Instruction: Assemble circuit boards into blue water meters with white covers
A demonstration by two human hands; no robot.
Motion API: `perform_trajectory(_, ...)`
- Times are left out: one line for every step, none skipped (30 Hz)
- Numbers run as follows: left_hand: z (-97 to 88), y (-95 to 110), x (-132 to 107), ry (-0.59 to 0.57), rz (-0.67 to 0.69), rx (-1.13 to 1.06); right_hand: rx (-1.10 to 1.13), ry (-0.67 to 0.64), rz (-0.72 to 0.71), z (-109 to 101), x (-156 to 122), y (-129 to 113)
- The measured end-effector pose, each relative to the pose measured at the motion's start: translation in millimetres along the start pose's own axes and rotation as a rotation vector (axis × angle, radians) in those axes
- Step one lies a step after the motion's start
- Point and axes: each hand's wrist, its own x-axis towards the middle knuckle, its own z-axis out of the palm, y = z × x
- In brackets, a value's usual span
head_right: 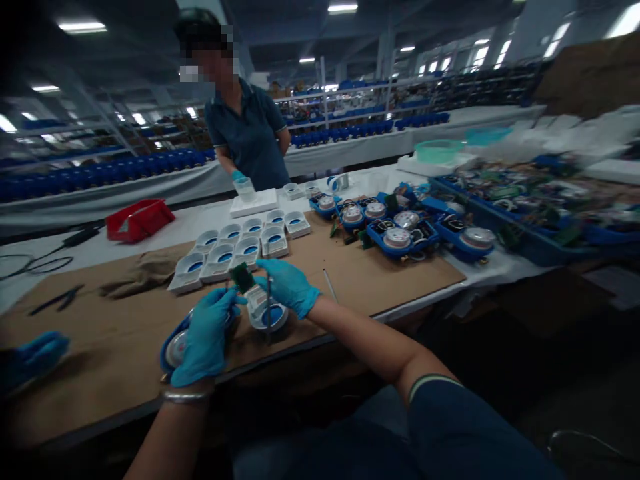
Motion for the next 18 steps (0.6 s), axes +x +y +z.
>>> perform_trajectory(1.3,-1,1,-0.017,0.022,0.057,-0.001,-0.06,-0.11,-1,10,-2)
perform_trajectory(2.6,-4,3,-0.032,0.032,0.113,-0.021,-0.126,-0.204,0,20,-4)
perform_trajectory(3.8,-7,5,-0.044,0.042,0.159,-0.049,-0.191,-0.273,3,29,-5)
perform_trajectory(4.8,-10,6,-0.045,0.05,0.203,-0.073,-0.243,-0.317,6,37,-5)
perform_trajectory(5.5,-14,7,-0.042,0.061,0.248,-0.087,-0.278,-0.347,10,42,-5)
perform_trajectory(6.0,-18,7,-0.04,0.085,0.294,-0.085,-0.3,-0.367,14,47,-4)
perform_trajectory(6.3,-22,7,-0.039,0.119,0.34,-0.066,-0.312,-0.379,16,50,-5)
perform_trajectory(6.5,-25,7,-0.036,0.157,0.382,-0.037,-0.316,-0.388,17,51,-5)
perform_trajectory(6.5,-27,7,-0.034,0.197,0.414,-0.008,-0.324,-0.392,15,52,-6)
perform_trajectory(6.6,-29,8,-0.035,0.239,0.433,0.015,-0.341,-0.384,13,52,-8)
perform_trajectory(6.6,-29,8,-0.038,0.282,0.442,0.028,-0.367,-0.361,9,51,-10)
perform_trajectory(6.5,-28,9,-0.042,0.323,0.448,0.026,-0.404,-0.325,5,51,-13)
perform_trajectory(6.1,-27,10,-0.05,0.36,0.451,0.016,-0.442,-0.291,1,50,-15)
perform_trajectory(5.4,-25,10,-0.071,0.391,0.444,0.007,-0.476,-0.255,-2,49,-16)
perform_trajectory(4.1,-22,10,-0.105,0.413,0.427,0.004,-0.504,-0.213,-4,49,-17)
perform_trajectory(2.2,-19,10,-0.142,0.422,0.404,0.01,-0.524,-0.164,-5,48,-18)
perform_trajectory(-0.1,-16,10,-0.179,0.423,0.38,0.021,-0.54,-0.115,-5,47,-17)
perform_trajectory(-2.7,-12,9,-0.208,0.418,0.358,0.029,-0.55,-0.07,-4,46,-16)
